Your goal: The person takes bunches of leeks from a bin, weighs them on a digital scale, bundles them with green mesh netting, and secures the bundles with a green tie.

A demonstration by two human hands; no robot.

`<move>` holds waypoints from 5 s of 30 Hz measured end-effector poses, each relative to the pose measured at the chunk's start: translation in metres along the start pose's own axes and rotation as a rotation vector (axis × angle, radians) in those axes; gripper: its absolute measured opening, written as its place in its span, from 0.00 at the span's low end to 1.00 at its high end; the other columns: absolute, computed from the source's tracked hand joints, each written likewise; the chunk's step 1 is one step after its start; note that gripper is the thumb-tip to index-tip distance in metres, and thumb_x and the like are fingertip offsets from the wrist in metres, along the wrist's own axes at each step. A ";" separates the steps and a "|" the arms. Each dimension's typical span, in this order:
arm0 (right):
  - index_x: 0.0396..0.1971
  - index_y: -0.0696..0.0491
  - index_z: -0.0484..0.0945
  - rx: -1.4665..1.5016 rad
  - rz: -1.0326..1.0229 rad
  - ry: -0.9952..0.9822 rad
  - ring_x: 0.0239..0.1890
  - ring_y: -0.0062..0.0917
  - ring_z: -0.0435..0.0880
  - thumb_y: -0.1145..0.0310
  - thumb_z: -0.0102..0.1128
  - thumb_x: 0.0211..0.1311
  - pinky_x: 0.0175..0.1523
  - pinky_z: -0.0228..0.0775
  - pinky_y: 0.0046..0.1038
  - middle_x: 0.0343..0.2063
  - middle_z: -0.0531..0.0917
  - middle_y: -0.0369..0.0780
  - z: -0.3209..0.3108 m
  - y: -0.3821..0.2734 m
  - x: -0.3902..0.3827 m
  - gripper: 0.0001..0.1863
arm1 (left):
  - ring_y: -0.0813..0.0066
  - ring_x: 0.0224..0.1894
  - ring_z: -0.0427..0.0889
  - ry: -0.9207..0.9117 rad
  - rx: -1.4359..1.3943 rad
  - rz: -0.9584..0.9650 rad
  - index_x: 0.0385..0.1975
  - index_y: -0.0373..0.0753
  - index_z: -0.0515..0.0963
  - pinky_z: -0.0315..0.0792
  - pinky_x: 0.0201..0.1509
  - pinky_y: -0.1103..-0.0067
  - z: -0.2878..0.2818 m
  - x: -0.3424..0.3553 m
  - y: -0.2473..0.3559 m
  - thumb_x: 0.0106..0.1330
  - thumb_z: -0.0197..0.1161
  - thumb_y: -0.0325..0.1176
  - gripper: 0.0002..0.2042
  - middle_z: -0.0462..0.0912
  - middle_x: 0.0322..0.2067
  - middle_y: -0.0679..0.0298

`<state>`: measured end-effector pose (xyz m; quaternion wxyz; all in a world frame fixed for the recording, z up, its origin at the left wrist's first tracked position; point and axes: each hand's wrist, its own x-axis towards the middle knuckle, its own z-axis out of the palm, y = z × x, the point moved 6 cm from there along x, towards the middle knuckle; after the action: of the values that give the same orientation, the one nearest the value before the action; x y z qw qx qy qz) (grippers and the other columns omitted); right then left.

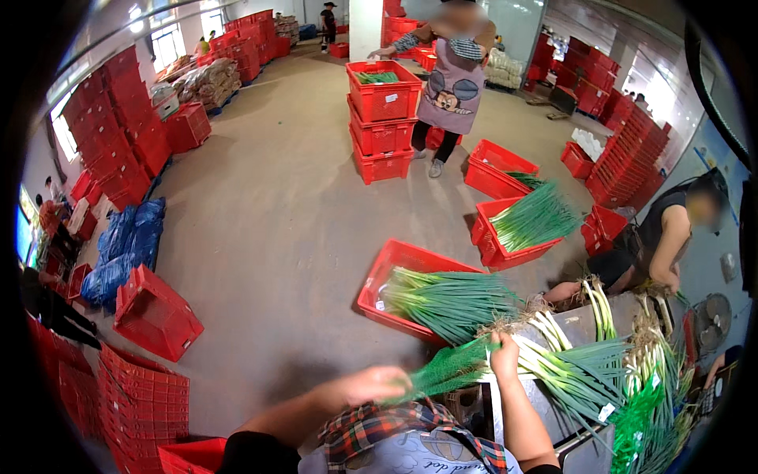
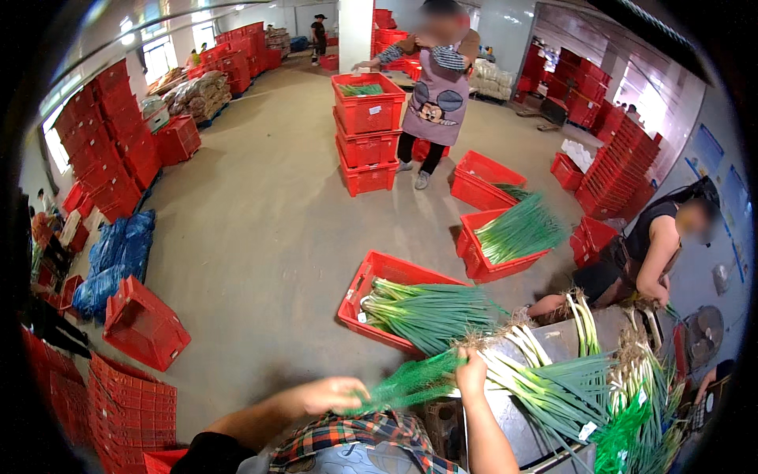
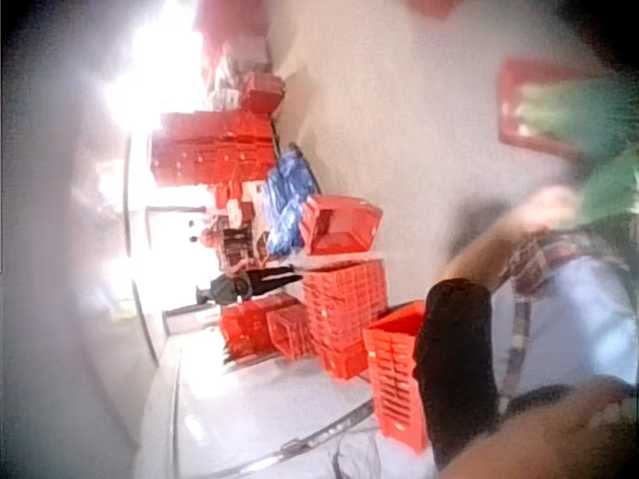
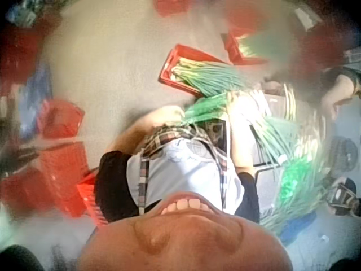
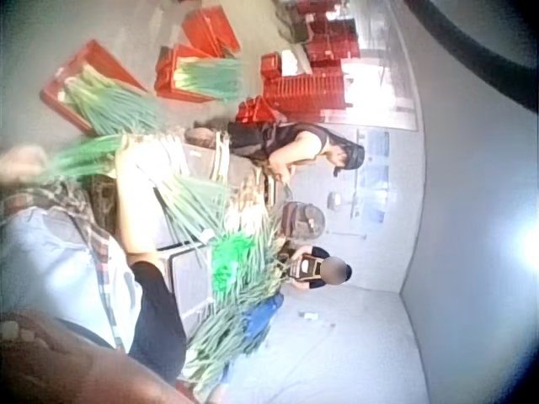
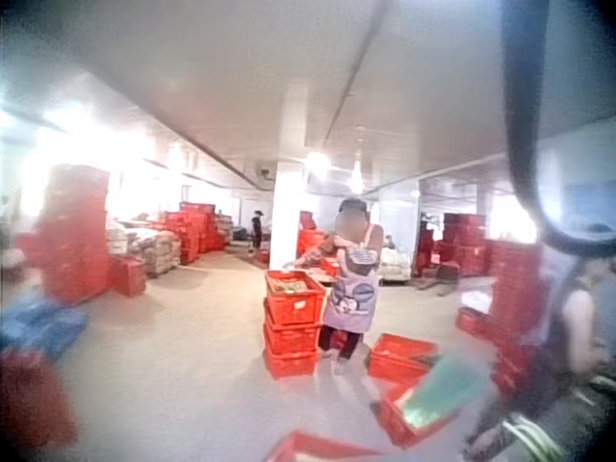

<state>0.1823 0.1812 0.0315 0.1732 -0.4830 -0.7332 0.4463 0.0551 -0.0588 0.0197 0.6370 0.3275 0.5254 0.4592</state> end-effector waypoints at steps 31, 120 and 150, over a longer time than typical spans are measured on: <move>0.17 0.56 0.72 0.113 0.056 0.367 0.17 0.33 0.74 0.57 0.53 0.54 0.28 0.67 0.34 0.14 0.76 0.44 0.009 0.137 0.099 0.17 | 0.65 0.21 0.72 -0.253 -0.987 -0.012 0.25 0.35 0.69 0.68 0.28 0.73 0.013 0.043 -0.009 0.56 0.51 0.26 0.02 0.73 0.19 0.58; 0.21 0.57 0.71 1.508 0.039 -0.884 0.07 0.13 0.54 0.59 0.42 0.62 0.14 0.46 0.17 0.04 0.59 0.29 -0.002 -0.049 -0.050 0.18 | 0.66 0.34 0.77 -0.268 -0.396 0.309 0.41 0.27 0.70 0.70 0.36 0.78 0.087 0.039 0.133 0.60 0.48 0.46 0.24 0.75 0.39 0.53; 0.40 0.59 0.69 0.251 -0.759 -0.047 0.45 0.31 0.68 0.68 0.65 0.40 0.51 0.59 0.27 0.39 0.70 0.44 0.002 -0.146 -0.036 0.25 | 0.71 0.36 0.72 0.520 -0.927 0.650 0.45 0.36 0.65 0.70 0.41 0.78 -0.008 0.131 0.162 0.60 0.47 0.28 0.13 0.71 0.35 0.60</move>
<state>0.1167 0.1295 0.1563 0.3667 -0.1429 -0.8030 0.4476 0.0118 0.1218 0.1152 0.3920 0.0377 0.2830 0.8745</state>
